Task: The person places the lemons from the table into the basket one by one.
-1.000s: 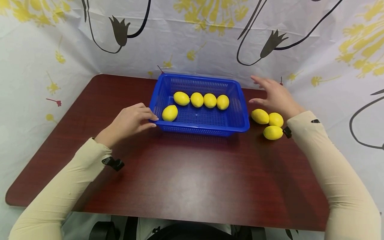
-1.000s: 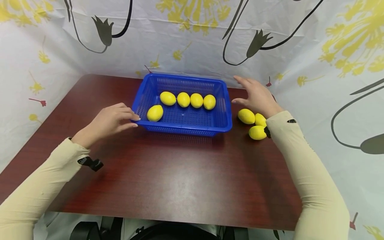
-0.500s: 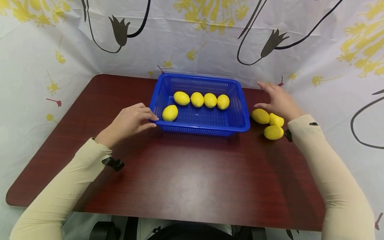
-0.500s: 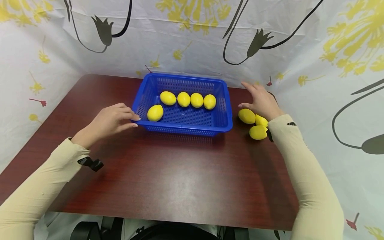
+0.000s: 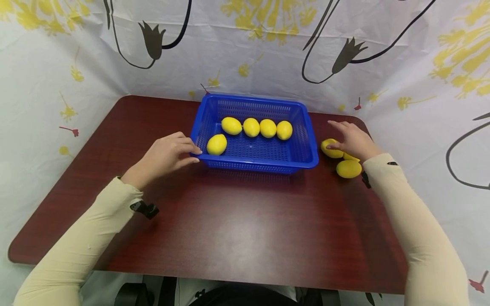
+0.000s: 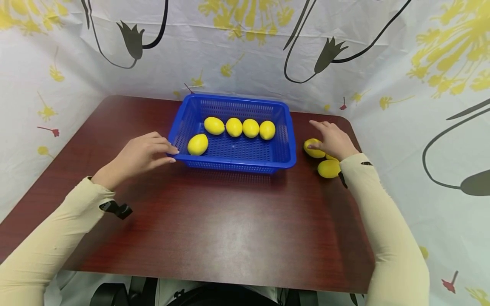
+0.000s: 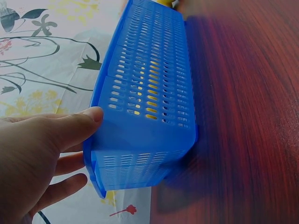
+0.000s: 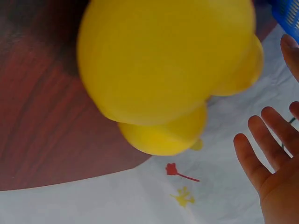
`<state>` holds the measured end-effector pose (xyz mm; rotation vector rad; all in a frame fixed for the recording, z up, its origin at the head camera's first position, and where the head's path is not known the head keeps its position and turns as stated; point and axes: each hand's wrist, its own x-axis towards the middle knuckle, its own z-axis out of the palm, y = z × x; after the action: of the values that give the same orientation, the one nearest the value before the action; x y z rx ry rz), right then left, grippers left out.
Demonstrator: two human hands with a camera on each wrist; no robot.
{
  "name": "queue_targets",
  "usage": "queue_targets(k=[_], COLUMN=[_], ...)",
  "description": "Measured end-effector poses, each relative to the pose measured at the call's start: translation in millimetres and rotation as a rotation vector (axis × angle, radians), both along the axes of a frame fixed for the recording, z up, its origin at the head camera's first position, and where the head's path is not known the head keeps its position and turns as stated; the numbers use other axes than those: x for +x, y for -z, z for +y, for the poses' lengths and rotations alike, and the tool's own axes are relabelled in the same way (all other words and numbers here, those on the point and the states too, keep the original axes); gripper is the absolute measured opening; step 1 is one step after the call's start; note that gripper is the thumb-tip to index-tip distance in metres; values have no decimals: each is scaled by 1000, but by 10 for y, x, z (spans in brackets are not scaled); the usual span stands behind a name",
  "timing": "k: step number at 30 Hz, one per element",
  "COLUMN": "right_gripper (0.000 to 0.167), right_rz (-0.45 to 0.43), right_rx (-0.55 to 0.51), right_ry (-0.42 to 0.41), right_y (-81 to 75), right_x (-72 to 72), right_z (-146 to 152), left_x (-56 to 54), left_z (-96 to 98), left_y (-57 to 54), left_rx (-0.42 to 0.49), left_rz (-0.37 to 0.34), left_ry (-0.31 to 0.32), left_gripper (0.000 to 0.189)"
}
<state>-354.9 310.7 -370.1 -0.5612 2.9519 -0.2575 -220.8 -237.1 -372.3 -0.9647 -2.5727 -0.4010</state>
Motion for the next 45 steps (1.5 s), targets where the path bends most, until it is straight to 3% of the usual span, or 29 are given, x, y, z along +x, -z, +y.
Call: queue_targets(k=[7,18,45], right_gripper=[82,81,81], right_rz=[10,-76,-30], right_rx=[17,65,125], right_ry=[-22,9,-6], right_y=[123,217,313], right_x=[-6,5,-14], right_z=[45,57,58], left_x=[-1,14,9], left_z=[-2,1,-5], left_y=[-1,2,18], left_rx=[5,-2,2], left_rz=[-2,-1,3], left_ry=[-2,-9,-5], left_gripper=[21,23,23])
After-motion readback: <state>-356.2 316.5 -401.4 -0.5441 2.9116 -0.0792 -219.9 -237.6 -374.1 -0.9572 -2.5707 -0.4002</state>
